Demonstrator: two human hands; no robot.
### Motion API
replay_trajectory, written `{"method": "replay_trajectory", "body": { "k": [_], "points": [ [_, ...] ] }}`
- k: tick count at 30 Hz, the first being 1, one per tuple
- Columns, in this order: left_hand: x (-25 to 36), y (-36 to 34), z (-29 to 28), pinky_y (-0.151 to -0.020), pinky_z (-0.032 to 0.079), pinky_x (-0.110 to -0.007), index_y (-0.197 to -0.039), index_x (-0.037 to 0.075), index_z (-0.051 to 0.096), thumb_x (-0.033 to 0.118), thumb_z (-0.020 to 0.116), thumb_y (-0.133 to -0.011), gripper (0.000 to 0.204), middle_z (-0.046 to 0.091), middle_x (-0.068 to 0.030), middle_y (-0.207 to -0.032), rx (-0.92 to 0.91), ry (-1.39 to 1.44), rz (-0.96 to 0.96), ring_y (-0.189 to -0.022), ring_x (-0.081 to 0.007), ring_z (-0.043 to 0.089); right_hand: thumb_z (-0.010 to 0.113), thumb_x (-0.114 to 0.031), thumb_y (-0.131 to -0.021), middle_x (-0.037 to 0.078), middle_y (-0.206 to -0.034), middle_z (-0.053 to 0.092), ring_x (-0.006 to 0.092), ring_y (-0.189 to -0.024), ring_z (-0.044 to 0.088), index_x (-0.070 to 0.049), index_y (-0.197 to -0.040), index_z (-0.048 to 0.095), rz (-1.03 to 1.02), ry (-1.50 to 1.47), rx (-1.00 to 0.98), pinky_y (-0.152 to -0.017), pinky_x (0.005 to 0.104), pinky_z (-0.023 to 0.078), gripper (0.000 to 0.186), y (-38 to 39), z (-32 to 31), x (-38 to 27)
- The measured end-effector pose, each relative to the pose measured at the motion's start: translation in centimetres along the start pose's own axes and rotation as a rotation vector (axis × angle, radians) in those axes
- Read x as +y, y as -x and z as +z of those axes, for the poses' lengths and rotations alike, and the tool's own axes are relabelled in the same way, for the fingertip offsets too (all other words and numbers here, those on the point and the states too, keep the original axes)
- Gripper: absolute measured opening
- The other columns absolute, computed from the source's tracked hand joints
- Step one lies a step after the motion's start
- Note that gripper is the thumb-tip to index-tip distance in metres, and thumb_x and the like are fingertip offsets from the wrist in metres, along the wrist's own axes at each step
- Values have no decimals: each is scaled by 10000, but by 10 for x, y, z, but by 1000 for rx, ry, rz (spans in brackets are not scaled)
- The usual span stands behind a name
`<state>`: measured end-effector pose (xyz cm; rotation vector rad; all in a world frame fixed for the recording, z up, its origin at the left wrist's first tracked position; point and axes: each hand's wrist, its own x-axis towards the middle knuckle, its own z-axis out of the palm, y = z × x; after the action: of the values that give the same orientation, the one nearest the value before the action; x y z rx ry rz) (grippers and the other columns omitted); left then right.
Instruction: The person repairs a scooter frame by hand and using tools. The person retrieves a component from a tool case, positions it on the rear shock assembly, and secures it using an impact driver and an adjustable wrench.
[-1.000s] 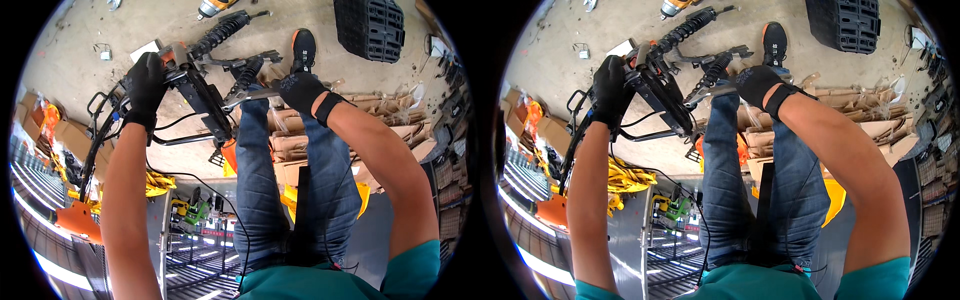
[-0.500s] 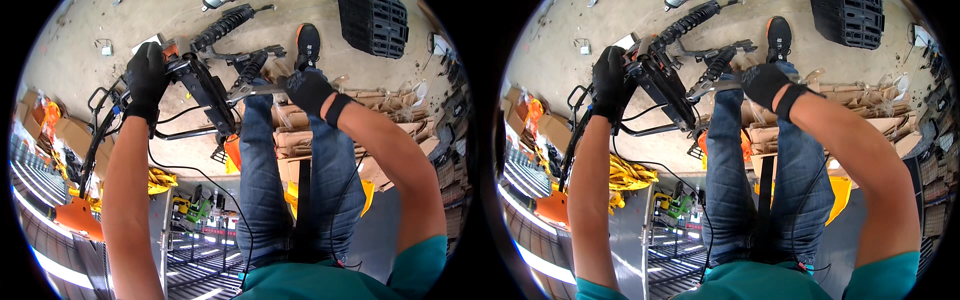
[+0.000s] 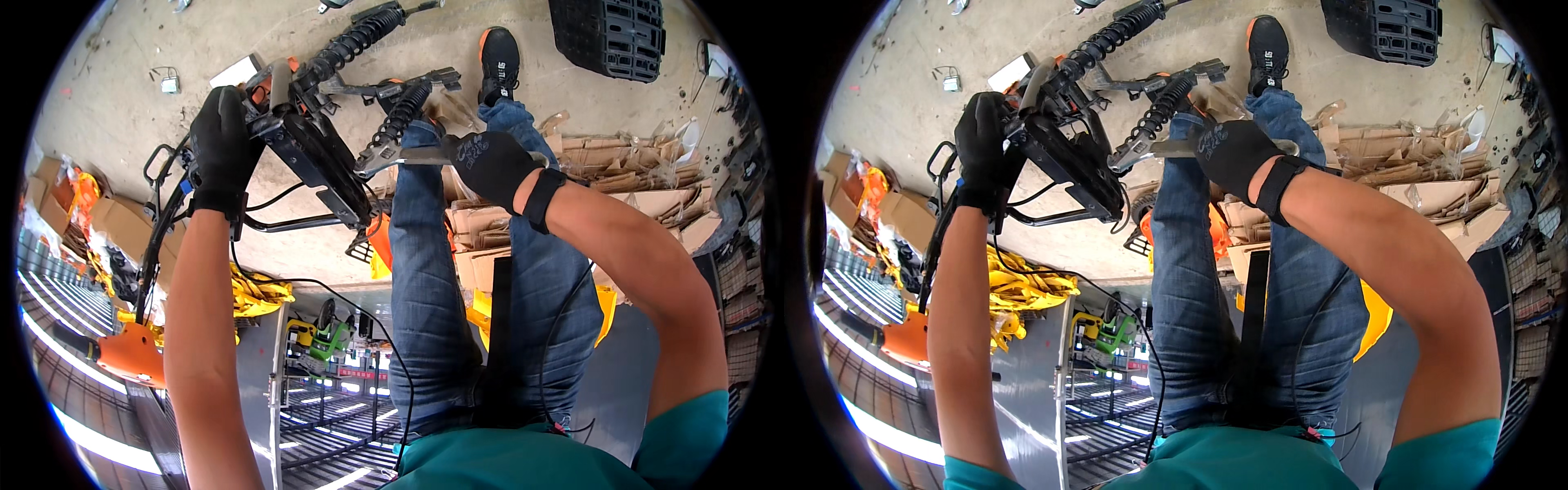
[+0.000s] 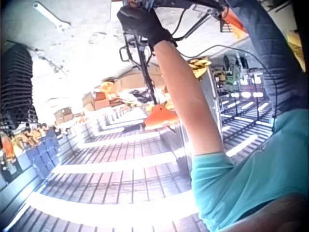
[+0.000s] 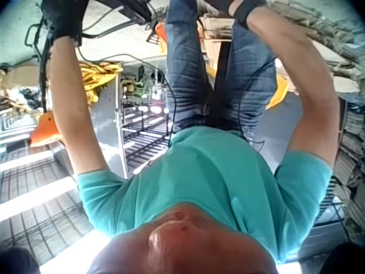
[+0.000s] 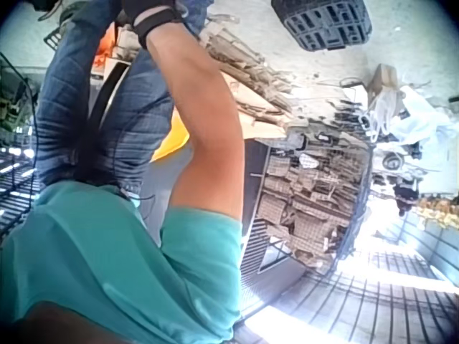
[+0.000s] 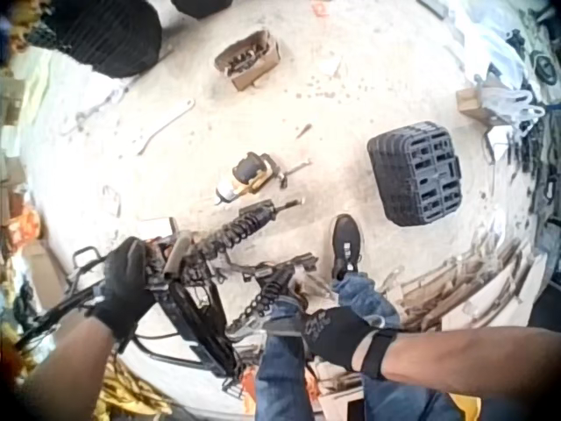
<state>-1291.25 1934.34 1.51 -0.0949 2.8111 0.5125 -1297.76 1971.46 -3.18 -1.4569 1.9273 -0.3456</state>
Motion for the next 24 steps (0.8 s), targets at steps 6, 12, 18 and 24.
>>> {"method": "replay_trajectory", "body": {
  "k": [6,12,18,24],
  "points": [
    [-7,16,0,-598,464,-427,-958,3,514,45,738,-729,323,566,-175,-832,54,31,65,-726,-380,583,581,-116,-818,97,-736,668,267,-694,682,-57,-966,657,8,-69,-118,-560,392,521,177,5,-6,-14],
    [2,22,-9,-757,467,-441,-1100,-7,492,150,803,-711,522,570,-231,-1030,63,-117,42,-939,-403,567,580,-133,-830,126,-738,640,286,-703,666,-50,-976,601,13,-131,-68,-613,412,517,170,9,-4,-13],
    [-17,99,-3,-1019,371,-433,-1320,-82,448,457,624,-926,691,470,-258,-1261,410,-109,-821,-1162,-357,483,625,-299,-835,168,-858,684,376,-852,661,-70,-1019,592,262,-372,-361,-763,467,511,295,15,-12,-12],
    [-32,201,39,-1028,395,-416,-1355,-132,386,508,770,-785,939,531,-287,-1279,393,590,-1117,-1202,-362,521,632,-353,-833,155,-856,697,334,-837,678,-75,-926,648,365,-276,-322,-753,453,524,293,16,-3,-21]
  ]
}}
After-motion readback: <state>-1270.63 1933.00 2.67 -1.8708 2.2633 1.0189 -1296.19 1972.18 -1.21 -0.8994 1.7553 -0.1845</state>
